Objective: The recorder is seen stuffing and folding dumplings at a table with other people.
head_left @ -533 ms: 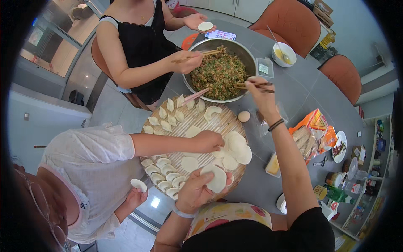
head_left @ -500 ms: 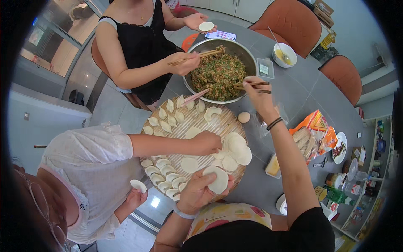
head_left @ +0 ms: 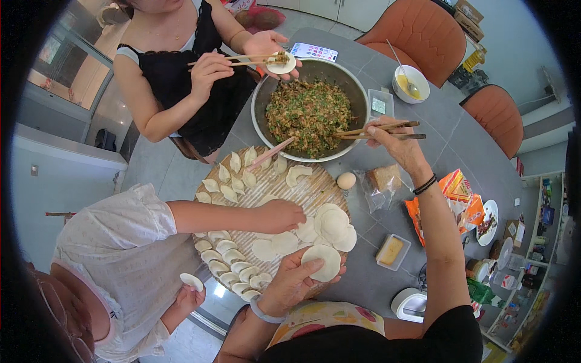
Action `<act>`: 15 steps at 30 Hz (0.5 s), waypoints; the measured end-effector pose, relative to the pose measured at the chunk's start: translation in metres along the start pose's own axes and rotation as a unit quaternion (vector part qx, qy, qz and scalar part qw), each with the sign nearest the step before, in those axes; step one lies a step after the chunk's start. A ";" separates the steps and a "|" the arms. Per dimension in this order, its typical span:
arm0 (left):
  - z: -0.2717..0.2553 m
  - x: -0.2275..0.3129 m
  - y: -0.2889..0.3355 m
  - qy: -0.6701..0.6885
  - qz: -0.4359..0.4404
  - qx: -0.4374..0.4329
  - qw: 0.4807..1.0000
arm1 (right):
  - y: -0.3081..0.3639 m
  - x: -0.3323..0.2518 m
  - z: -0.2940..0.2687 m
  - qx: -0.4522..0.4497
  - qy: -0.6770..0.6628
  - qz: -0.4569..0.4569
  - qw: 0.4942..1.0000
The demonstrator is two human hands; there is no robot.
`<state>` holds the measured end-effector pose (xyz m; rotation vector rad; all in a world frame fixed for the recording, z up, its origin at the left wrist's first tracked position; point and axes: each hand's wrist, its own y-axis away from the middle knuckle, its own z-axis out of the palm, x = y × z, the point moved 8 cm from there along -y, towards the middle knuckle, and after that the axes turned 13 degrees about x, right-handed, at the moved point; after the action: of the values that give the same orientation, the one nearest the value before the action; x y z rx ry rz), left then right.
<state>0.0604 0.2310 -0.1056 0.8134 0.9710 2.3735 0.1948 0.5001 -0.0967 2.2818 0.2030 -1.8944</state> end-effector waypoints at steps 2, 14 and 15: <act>-0.001 0.000 -0.002 -0.007 0.004 -0.003 1.000 | -0.002 0.005 0.000 -0.006 0.001 0.009 1.000; -0.003 0.002 -0.008 0.007 0.000 0.005 1.000 | -0.008 -0.001 0.005 -0.014 0.003 0.020 1.000; -0.003 0.002 -0.007 0.008 0.000 0.005 1.000 | -0.008 0.000 0.008 -0.018 0.010 0.025 0.999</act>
<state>0.0578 0.2354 -0.1122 0.7981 0.9915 2.3801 0.1853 0.5066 -0.0988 2.2609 0.1798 -1.8291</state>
